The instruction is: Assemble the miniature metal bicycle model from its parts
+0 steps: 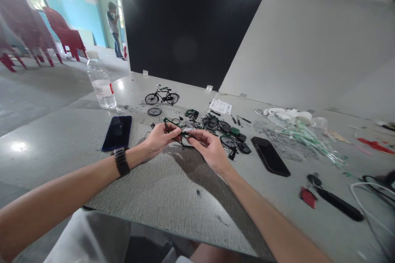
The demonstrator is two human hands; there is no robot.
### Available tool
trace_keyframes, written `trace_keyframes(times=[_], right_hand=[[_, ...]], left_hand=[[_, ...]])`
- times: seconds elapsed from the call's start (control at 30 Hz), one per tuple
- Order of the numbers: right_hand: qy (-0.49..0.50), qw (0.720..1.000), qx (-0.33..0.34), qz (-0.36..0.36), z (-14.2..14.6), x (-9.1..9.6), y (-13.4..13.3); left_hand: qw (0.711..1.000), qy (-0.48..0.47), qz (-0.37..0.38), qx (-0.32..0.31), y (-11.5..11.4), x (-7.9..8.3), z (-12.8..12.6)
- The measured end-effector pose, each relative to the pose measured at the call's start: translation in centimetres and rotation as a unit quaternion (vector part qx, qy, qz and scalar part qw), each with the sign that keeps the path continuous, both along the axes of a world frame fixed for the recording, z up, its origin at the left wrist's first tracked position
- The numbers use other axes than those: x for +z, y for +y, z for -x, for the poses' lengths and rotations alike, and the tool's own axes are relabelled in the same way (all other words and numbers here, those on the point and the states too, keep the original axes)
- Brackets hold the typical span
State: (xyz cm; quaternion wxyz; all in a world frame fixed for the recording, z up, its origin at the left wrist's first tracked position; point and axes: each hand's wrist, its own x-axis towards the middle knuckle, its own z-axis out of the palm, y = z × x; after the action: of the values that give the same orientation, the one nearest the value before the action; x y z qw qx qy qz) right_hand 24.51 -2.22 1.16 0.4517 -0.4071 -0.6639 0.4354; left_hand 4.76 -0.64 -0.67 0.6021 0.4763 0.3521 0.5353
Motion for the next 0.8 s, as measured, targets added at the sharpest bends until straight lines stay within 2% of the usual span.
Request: trace_keyframes(times=[0.17, 0.27, 0.4, 0.6, 0.8], right_hand=[[0.016, 1.0, -0.008, 0.018, 0.0, 0.2, -0.1], [0.012, 1.0, -0.024, 0.011, 0.0, 0.2, -0.2], [0.01, 1.0, -0.012, 0.015, 0.0, 0.2, -0.2], [0.028, 0.999, -0.013, 0.032, 0.2, 0.4, -0.5], [0.045, 0.998, -0.008, 0.045, 0.2, 0.2, -0.5]], left_hand=[[1.0, -0.011, 0.008, 0.002, 0.2, -0.4, 0.2], [1.0, 0.011, 0.003, -0.006, 0.4, -0.8, 0.3], [0.999, 0.036, -0.011, 0.009, 0.5, -1.1, 0.4], [0.999, 0.037, -0.023, -0.019, 0.3, -0.8, 0.1], [0.999, 0.039, -0.016, -0.018, 0.1, -0.6, 0.0]])
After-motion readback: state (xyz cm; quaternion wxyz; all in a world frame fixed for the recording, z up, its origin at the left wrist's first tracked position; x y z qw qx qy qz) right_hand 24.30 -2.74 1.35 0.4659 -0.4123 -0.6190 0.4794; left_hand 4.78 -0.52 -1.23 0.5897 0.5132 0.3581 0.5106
